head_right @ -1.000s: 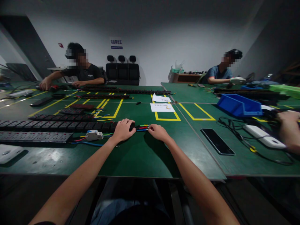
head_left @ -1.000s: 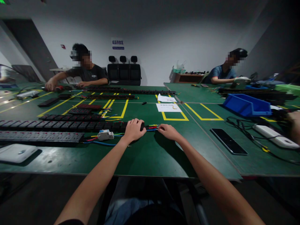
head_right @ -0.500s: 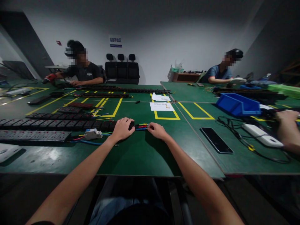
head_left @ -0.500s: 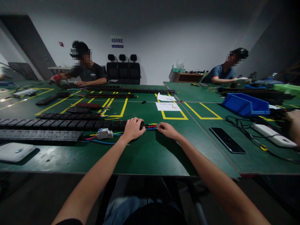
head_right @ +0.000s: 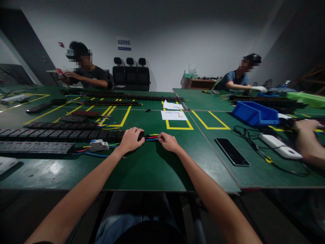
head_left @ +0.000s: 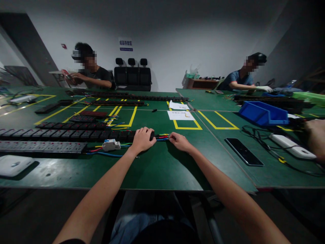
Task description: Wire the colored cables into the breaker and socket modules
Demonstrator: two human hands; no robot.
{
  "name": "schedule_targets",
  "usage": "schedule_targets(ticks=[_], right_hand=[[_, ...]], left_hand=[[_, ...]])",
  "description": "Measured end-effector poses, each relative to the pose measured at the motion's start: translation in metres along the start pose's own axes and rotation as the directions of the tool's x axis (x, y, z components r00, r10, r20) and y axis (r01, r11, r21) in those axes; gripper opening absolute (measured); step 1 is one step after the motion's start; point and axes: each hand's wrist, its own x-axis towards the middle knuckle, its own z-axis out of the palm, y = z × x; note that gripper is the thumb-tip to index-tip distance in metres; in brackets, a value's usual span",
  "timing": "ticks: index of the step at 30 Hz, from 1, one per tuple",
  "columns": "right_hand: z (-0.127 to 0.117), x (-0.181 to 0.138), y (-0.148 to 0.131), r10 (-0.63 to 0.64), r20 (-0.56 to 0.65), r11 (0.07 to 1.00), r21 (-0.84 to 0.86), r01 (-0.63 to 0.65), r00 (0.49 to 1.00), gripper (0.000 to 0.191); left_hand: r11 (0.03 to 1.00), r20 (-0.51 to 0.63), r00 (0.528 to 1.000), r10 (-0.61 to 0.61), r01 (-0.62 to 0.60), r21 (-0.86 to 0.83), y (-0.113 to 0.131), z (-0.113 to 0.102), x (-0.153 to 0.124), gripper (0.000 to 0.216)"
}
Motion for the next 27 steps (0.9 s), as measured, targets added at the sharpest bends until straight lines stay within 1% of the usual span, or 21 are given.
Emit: schedule_targets(ticks=[3,6,7,9,12,14,16,18,20,24,27], right_hand=[[-0.007,0.002,-0.001,0.0,0.05,0.999,0.044,-0.002,0.999,0.015],[-0.014,0.004,-0.001,-0.007,0.086,0.996,0.087,-0.001,0.996,0.024],[-0.016,0.004,0.0,0.001,0.068,0.996,0.084,-0.007,0.998,0.027],[-0.019,0.005,0.003,0.047,-0.022,0.998,0.048,-0.046,0.999,0.031],[-0.019,0.004,0.007,0.152,-0.178,0.987,-0.03,-0.16,0.972,0.034],[-0.015,0.004,0.007,0.2,-0.215,0.974,-0.061,-0.217,0.956,0.035],[-0.011,0.003,0.004,0.213,-0.2,0.969,-0.081,-0.233,0.956,0.033],[-0.006,0.003,-0.001,0.203,-0.168,0.969,-0.109,-0.223,0.964,0.031],[-0.001,0.002,-0.006,0.185,-0.161,0.969,-0.135,-0.207,0.969,0.028],[0.002,0.001,-0.01,0.105,-0.236,0.983,-0.124,-0.137,0.966,0.018],[0.002,0.0,-0.008,0.012,-0.276,0.995,-0.092,-0.038,0.961,0.021]], left_hand=[[1.0,-0.002,1.0,0.005,-0.005,-0.005,-0.001,0.001,0.0,0.04],[1.0,-0.007,1.0,0.005,-0.005,-0.006,-0.002,0.001,0.0,0.041],[1.0,-0.008,1.0,0.004,-0.004,-0.006,-0.002,0.001,0.0,0.041],[1.0,-0.008,1.0,0.002,-0.002,-0.012,-0.002,0.001,0.0,0.04],[1.0,-0.007,1.0,-0.001,0.001,-0.023,-0.002,0.0,0.0,0.04],[1.0,-0.009,1.0,-0.002,0.002,-0.023,-0.002,0.0,0.0,0.039],[1.0,-0.013,1.0,-0.003,0.003,-0.018,-0.001,0.0,0.0,0.039],[1.0,-0.02,1.0,-0.004,0.004,-0.013,-0.001,0.001,0.0,0.039],[1.0,-0.026,1.0,-0.003,0.003,-0.014,-0.001,0.001,0.0,0.039],[1.0,-0.031,1.0,0.0,-0.001,-0.026,-0.002,0.003,0.0,0.038],[1.0,-0.027,1.0,0.002,-0.003,-0.021,-0.002,0.003,0.0,0.039]])
